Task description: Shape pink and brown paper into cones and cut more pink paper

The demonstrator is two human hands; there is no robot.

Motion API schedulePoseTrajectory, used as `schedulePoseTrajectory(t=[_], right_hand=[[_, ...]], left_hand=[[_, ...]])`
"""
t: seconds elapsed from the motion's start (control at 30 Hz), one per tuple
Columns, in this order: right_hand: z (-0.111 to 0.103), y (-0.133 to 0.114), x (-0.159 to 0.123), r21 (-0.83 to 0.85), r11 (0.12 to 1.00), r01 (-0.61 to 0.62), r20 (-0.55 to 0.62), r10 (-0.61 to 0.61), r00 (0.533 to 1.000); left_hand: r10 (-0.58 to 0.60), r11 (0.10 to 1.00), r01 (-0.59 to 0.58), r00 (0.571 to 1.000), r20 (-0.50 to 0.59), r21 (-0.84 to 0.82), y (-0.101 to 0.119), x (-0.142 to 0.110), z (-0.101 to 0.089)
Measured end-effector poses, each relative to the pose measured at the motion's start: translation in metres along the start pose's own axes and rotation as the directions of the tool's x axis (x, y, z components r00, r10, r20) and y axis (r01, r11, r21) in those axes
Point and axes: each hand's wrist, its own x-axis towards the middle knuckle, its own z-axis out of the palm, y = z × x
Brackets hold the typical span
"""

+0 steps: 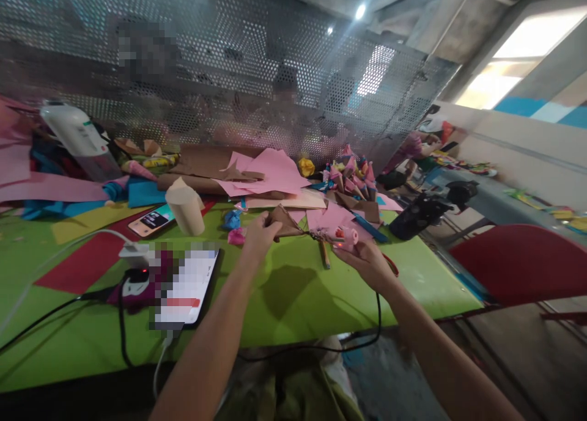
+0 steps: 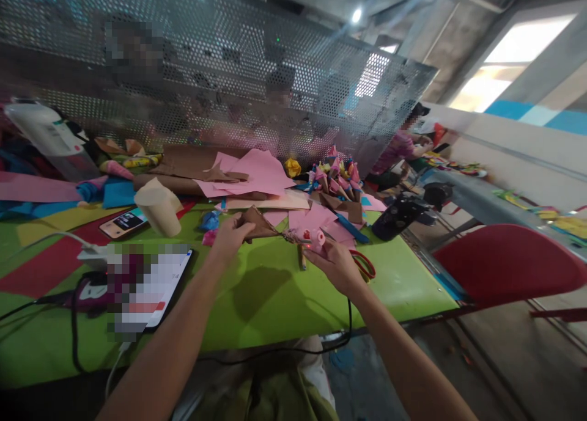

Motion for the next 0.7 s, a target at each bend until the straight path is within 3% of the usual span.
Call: schedulePoseTrajectory(t=[0.27,0.7], right_hand=[[0.000,0.008,-0.002,-0.013,1.000,-0.015,-0.010,0.015,1.000],[0.002,-0.007,0.004,0.029,0.999,-0.017,-0.032,0.018,0.999]], left_hand=[[-0.027,0.999,0.028,0.999,0.027,-0.041,0.004,-0.002,0.001],[-0.017,1.000,0.017,0.995,0.102,-0.002,0.004,-0.002,0.003]])
